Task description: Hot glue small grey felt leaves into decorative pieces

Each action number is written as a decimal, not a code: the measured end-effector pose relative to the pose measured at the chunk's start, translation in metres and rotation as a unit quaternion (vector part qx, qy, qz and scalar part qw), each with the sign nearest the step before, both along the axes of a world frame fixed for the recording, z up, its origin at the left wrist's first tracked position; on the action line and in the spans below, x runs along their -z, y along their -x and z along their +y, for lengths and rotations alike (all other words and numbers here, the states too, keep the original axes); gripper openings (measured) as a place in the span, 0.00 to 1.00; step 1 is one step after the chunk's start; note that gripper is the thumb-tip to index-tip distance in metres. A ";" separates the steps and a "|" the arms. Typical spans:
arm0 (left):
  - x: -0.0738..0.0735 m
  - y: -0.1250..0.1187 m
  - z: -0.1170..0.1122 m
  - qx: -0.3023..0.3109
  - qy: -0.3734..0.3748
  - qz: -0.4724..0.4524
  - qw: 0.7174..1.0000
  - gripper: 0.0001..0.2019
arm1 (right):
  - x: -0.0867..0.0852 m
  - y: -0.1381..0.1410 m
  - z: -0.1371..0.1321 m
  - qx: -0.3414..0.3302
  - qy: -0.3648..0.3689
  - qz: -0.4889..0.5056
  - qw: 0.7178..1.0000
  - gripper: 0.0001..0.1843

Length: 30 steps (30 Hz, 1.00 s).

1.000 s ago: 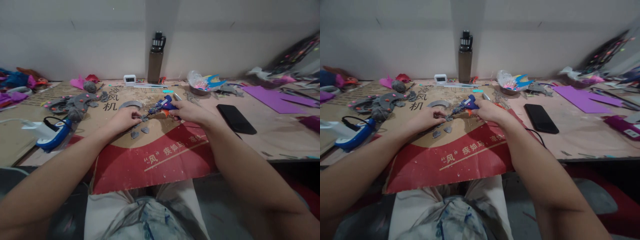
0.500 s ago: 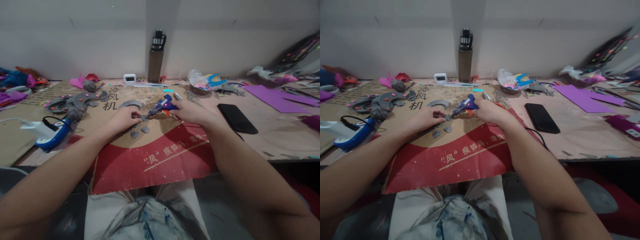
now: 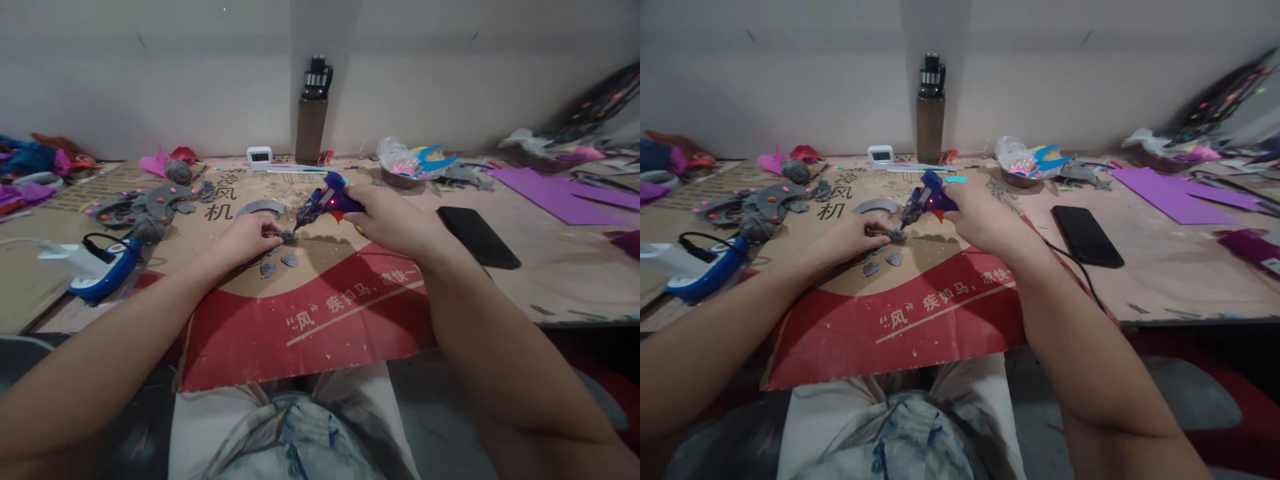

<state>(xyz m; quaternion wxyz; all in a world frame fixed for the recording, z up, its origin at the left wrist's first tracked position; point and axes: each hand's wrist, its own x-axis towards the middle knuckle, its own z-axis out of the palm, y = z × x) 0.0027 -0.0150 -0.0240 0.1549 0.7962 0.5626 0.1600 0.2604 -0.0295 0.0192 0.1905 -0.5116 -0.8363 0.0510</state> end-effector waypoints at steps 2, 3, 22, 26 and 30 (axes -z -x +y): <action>0.000 0.000 0.000 0.001 0.000 -0.001 1.000 0.12 | 0.002 0.000 0.005 0.020 0.025 0.019 0.999 0.08; -0.001 0.000 -0.001 0.002 0.001 -0.005 1.000 0.12 | 0.005 0.000 0.008 0.028 0.044 0.030 0.998 0.08; -0.014 0.007 -0.010 -0.064 -0.016 -0.152 0.986 0.12 | 0.042 0.011 0.030 0.125 0.130 0.031 0.983 0.06; -0.013 0.007 -0.008 -0.056 0.014 -0.223 0.973 0.13 | 0.041 0.017 0.022 0.126 0.042 -0.027 0.991 0.08; -0.010 0.010 -0.004 -0.037 0.009 -0.267 0.963 0.16 | 0.039 0.024 0.014 0.111 -0.075 0.045 0.990 0.10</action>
